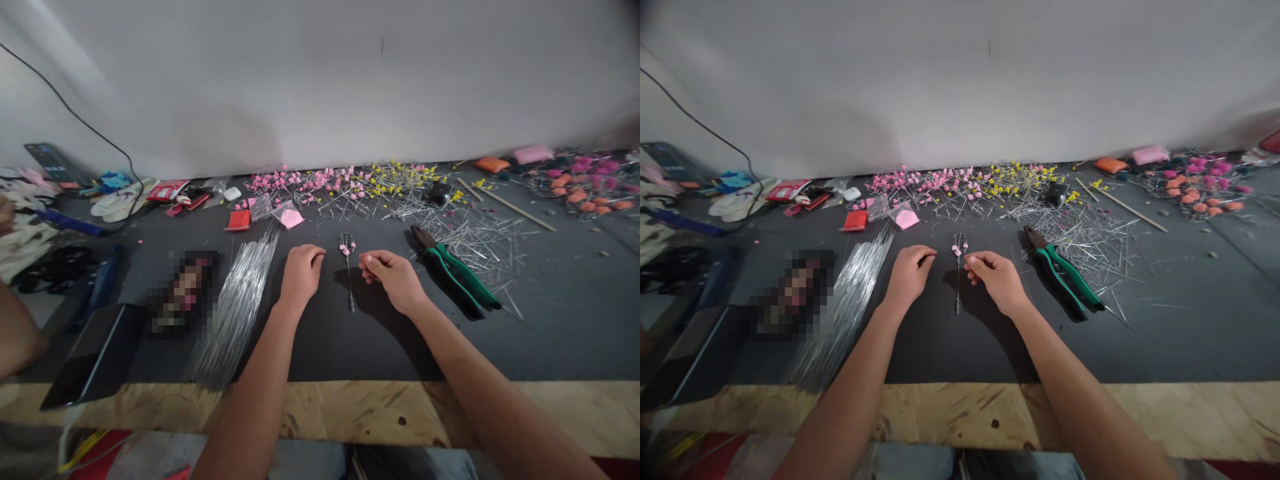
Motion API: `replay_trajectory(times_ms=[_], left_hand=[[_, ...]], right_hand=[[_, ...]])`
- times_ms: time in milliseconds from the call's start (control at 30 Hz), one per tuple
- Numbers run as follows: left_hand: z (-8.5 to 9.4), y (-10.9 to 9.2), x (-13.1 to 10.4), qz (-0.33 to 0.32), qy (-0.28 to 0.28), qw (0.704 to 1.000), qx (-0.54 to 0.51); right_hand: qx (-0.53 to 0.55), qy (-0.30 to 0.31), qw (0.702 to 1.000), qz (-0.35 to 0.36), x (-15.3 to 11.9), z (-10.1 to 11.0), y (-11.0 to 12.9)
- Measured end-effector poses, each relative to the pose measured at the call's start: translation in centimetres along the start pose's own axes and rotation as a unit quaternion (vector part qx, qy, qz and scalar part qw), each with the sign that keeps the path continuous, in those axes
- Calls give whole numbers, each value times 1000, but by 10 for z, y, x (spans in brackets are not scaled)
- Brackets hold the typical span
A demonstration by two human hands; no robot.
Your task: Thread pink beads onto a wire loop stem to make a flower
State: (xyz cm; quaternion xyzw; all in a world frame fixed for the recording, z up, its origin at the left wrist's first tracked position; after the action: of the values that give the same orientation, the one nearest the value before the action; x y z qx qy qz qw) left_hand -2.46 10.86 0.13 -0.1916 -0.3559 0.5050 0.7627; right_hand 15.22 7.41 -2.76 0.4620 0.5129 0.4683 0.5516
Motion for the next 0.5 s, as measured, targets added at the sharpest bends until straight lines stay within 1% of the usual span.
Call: replay_trajectory(times_ms=[100, 200, 300, 367, 433, 500], left_hand=[[-1, 2, 0, -4, 0, 1000, 5], [3, 4, -1, 11, -19, 1000, -2], [7, -1, -2, 29, -42, 998, -48], [5, -9, -4, 28, -24, 993, -112], [-2, -23, -7, 9, 18, 984, -175], [-9, -36, -11, -17, 61, 974, -217]], right_hand=[[-12, -8, 1000, 12, 1, 1, 1], [-4, 2, 1000, 10, 1, -1, 1], [-10, 6, 1000, 11, 0, -1, 2], [-32, 10, 999, 16, 0, -2, 2], [-45, 21, 999, 20, -1, -3, 3], [-51, 34, 998, 26, -2, -4, 4]])
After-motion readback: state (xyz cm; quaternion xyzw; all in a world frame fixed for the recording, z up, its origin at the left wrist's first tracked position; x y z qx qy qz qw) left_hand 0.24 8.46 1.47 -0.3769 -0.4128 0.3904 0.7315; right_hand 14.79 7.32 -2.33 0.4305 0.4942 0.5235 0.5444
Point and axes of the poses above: each hand's wrist, its own x-axis towards the middle knuckle, its own z-axis out of the back of the hand, y = z × x, the point moved 6 cm from there along x, towards the middle knuckle, and after that the axes turned 11 degrees about -x, right-handed, at the moved point
